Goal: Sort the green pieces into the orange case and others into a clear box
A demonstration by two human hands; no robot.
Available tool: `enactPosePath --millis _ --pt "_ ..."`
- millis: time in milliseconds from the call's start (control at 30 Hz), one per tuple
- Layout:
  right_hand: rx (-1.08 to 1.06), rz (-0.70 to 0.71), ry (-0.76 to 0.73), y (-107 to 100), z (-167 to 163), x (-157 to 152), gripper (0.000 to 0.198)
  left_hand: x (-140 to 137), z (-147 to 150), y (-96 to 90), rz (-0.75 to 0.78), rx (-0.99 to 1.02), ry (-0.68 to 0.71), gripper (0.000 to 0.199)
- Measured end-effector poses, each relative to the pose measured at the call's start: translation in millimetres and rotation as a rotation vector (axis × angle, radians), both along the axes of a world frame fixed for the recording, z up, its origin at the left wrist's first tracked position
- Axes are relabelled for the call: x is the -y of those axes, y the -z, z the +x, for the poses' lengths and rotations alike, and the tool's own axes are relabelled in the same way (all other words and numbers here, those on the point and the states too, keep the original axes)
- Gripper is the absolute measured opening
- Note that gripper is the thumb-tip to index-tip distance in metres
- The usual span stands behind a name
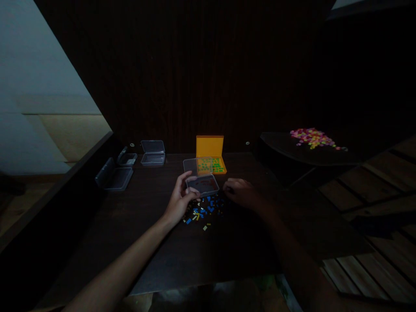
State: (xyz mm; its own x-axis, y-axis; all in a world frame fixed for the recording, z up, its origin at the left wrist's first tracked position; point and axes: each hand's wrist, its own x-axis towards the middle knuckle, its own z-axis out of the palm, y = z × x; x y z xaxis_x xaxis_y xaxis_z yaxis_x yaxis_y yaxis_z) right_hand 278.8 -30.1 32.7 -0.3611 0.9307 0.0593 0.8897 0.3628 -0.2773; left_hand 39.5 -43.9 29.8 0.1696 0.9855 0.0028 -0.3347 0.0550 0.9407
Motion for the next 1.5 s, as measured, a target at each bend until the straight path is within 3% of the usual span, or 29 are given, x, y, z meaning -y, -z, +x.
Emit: enactPosePath --millis 367,700,800,1000,1167,1500 --pt "0.019 0.013 0.0 -0.9 -1.5 -0.9 0.007 -0.3 -0.9 -1.9 -0.086 0.17 0.041 0.06" --pt "0.025 0.058 0.025 2.7 -0.7 -1.6 0.013 -1.3 -0.2 -0.6 -0.13 0.186 0.041 0.059" --pt "-0.076 0.127 0.024 -2.7 1.4 -3.8 0.015 -1.3 0.3 0.9 -0.117 0.156 0.03 0.06" --pt "-0.487 0.266 0.036 -20.1 -1.7 -3.4 0.018 0.9 3.0 5.1 -0.036 0.049 0.05 0.063" --pt "-0.527 0.179 -0.036 -25.3 -12.8 5.2 0.021 3.5 5.6 7.7 0.009 -0.005 0.094 0.064" --pt "-0.318 0.087 -0.14 -16.5 -16.9 10.1 0.019 5.7 6.8 11.0 0.015 -0.038 0.134 0.064"
